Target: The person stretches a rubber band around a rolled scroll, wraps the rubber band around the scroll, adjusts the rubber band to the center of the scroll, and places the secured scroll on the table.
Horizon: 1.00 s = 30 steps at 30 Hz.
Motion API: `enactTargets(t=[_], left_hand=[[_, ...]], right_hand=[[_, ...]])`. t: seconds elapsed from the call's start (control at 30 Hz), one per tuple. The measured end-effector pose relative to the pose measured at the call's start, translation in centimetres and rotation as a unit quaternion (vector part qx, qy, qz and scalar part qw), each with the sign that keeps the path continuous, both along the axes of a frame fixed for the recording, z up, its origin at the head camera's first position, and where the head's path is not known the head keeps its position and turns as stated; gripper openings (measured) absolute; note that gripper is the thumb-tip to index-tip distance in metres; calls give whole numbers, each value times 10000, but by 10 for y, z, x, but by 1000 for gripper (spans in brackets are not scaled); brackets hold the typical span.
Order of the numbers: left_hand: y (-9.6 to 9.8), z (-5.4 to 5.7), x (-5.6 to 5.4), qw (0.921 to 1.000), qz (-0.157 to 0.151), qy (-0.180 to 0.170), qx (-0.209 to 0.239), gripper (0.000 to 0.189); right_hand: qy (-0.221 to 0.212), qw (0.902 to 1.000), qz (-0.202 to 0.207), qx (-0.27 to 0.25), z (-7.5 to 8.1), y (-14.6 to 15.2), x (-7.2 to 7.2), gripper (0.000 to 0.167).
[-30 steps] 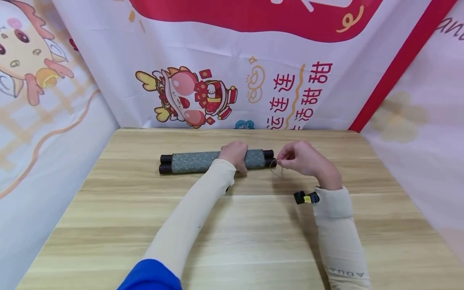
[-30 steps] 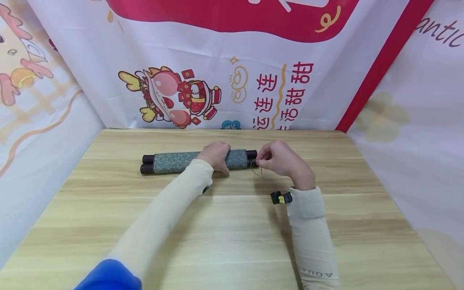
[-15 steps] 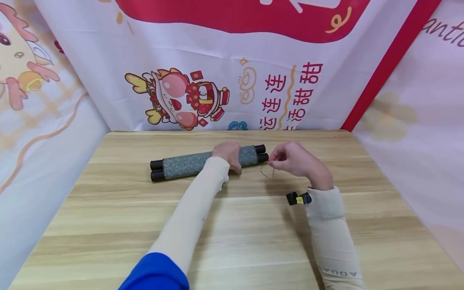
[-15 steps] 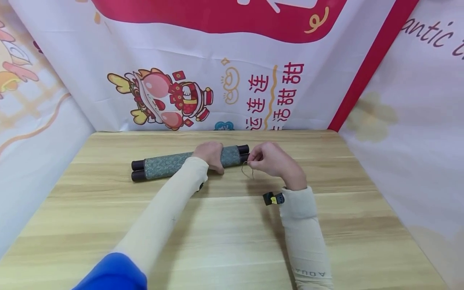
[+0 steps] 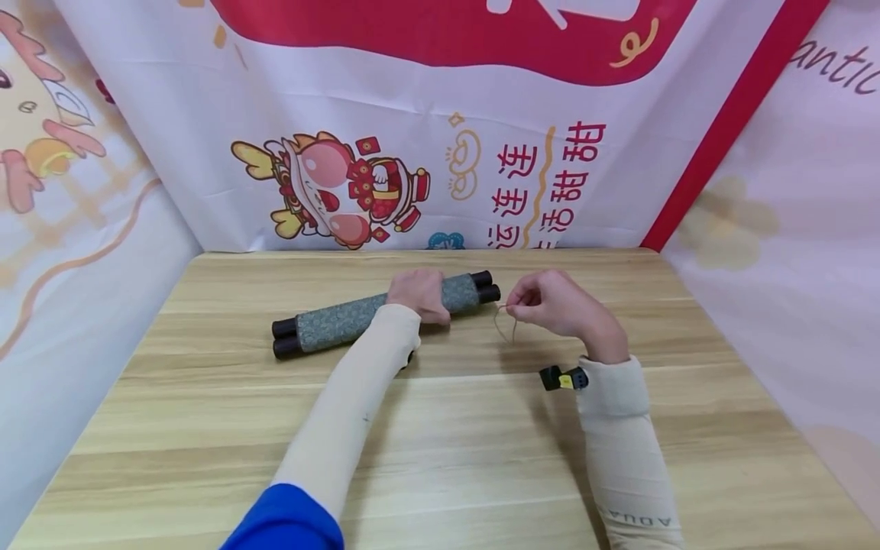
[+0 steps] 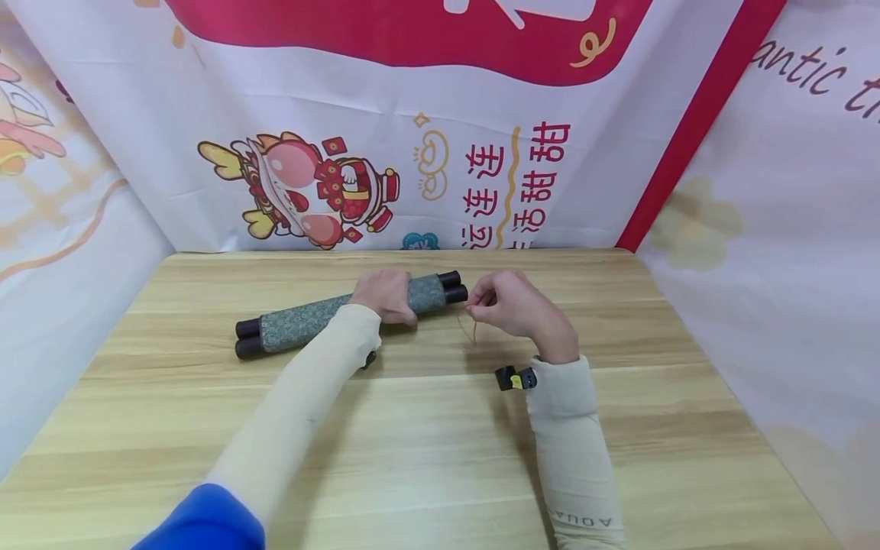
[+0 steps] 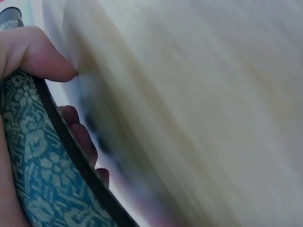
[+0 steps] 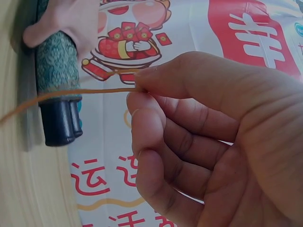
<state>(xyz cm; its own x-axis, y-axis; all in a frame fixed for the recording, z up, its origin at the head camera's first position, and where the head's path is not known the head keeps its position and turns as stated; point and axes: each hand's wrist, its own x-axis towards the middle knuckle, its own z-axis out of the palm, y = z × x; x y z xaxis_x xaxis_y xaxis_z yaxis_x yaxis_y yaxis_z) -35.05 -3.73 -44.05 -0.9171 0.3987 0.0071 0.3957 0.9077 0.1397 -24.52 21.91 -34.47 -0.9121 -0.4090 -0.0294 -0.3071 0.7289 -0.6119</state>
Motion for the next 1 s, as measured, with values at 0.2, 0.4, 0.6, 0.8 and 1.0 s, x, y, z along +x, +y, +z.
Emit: enactTargets(t=[0.2, 0.4, 0.6, 0.8, 1.0], left_hand=[[-17, 0, 12, 9997, -141, 146, 115, 23], [-34, 1, 29, 9996, -251, 85, 23, 60], [-42, 13, 46, 9989, -451, 38, 82, 73], [-50, 14, 69, 9991, -430, 4, -29, 72], [-56, 14, 86, 9994, -318, -65, -70, 65]], right_hand=[[68, 10000, 6, -12, 2, -1, 2, 5], [85, 9999, 94, 18, 2, -4, 5, 5], [211, 9997, 16, 94, 2, -3, 5, 4], [223, 9996, 88, 130, 2, -5, 5, 4], [154, 9996, 58, 209, 1, -9, 5, 4]])
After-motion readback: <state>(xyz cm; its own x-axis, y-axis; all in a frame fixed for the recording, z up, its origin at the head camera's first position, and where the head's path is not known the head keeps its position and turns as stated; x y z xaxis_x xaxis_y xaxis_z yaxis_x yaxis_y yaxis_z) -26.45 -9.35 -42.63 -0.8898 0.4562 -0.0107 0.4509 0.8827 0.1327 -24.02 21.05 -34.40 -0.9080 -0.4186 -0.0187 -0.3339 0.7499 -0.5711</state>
